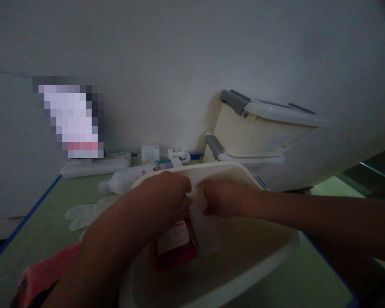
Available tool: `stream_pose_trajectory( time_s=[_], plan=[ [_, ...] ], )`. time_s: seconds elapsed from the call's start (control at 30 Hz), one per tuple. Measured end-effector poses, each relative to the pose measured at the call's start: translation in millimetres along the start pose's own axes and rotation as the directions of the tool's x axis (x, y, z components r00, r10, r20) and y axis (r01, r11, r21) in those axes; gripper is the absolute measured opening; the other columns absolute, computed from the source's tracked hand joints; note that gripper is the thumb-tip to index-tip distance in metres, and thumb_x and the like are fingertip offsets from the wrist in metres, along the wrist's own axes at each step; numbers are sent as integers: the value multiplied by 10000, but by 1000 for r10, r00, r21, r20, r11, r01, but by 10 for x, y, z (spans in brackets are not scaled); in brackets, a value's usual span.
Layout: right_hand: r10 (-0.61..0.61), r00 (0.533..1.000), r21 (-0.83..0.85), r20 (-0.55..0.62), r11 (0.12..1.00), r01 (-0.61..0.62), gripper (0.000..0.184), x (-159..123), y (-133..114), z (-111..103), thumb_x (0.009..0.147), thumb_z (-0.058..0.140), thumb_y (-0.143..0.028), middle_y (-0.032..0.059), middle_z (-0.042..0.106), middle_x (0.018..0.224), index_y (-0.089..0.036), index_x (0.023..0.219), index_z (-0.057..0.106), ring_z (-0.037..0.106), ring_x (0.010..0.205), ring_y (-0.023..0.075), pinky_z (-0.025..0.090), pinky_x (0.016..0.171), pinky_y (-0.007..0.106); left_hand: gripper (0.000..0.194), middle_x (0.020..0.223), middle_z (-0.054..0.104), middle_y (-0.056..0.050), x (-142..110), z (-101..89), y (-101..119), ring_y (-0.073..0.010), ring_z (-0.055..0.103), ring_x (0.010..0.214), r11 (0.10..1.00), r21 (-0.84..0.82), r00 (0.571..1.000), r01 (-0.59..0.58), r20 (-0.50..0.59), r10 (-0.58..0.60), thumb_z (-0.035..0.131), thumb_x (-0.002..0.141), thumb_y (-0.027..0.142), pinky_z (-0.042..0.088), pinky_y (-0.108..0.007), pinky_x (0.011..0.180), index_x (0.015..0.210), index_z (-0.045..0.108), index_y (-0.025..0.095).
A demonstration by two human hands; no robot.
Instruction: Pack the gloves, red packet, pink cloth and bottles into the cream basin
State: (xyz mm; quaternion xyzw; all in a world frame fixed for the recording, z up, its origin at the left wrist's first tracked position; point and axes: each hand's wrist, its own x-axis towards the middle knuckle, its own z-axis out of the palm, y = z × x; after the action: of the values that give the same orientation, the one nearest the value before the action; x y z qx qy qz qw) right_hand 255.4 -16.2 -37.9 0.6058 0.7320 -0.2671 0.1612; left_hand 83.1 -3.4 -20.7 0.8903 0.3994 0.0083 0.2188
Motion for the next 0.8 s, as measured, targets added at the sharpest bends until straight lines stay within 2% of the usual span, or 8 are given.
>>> stream_pose_trajectory(
  time_s=[0.1, 0.2, 0.3, 0.43, 0.53, 0.63, 0.7, 0.8],
  plan=[
    [-23, 1000, -86, -12, 996, 22, 237, -47, -28, -50, 677, 700, -232, 126, 696, 844, -97, 872, 694, 638, 892, 288, 484, 697, 314, 227, 772, 668, -63, 1, 3, -4, -185, 594, 649, 1000, 16, 1000, -8, -16, 9, 442, 800, 278, 403, -265, 539, 798, 650, 188],
    [-74, 989, -235, 132, 967, 104, 234, -57, -142, -45, 693, 697, -306, 121, 705, 787, -97, 796, 713, 656, 807, 274, 476, 671, 317, 208, 761, 667, -64, 19, 4, -11, -180, 589, 640, 1000, 18, 1000, 9, -12, -9, 455, 777, 253, 393, -259, 530, 786, 652, 185],
    [-82, 965, -303, 247, 940, 157, 184, -64, -279, -30, 747, 651, -237, 138, 717, 819, -80, 811, 721, 660, 772, 250, 467, 658, 301, 208, 738, 662, -55, 28, -11, -5, -170, 581, 621, 1000, 3, 1000, 20, -1, -20, 452, 775, 245, 387, -251, 521, 778, 651, 188],
    [-67, 952, -295, 298, 942, 159, 164, -114, -314, -106, 740, 654, -177, 106, 725, 843, -108, 874, 720, 659, 754, 218, 458, 633, 269, 199, 760, 659, -58, 9, -54, 39, -163, 580, 631, 999, 35, 1000, 10, 21, -11, 455, 782, 236, 390, -243, 525, 798, 645, 177],
    [-45, 971, -258, 236, 960, 108, 194, -162, -201, -174, 654, 712, -149, 59, 721, 818, -155, 848, 721, 654, 744, 215, 457, 628, 273, 189, 779, 661, -65, -8, -85, 77, -170, 586, 645, 998, 56, 999, 26, 45, -29, 464, 779, 230, 398, -247, 530, 815, 640, 171],
    [-139, 977, -166, 164, 972, 166, 153, -192, -95, -159, 596, 754, -143, 27, 715, 761, -195, 736, 723, 642, 748, 207, 450, 644, 269, 190, 789, 669, -62, -19, -90, 85, -178, 595, 662, 998, 57, 999, 26, 41, -28, 464, 771, 220, 406, -254, 542, 823, 642, 177],
    [-226, 941, -115, 253, 958, 261, 109, -202, -85, -111, 648, 718, -109, 3, 718, 737, -210, 687, 719, 635, 715, 167, 444, 643, 237, 191, 795, 675, -60, -23, -74, 65, -182, 600, 673, 998, 56, 999, 15, 32, -16, 467, 762, 220, 410, -257, 549, 821, 645, 180],
    [-288, 875, -107, 388, 929, 353, 201, -212, -136, -67, 734, 624, -54, -30, 726, 762, -227, 718, 725, 630, 715, 133, 432, 667, 213, 198, 813, 683, -55, -21, -35, 9, -187, 605, 697, 1000, 20, 1000, -14, 15, 14, 476, 765, 257, 416, -258, 561, 827, 652, 191]
  ],
)
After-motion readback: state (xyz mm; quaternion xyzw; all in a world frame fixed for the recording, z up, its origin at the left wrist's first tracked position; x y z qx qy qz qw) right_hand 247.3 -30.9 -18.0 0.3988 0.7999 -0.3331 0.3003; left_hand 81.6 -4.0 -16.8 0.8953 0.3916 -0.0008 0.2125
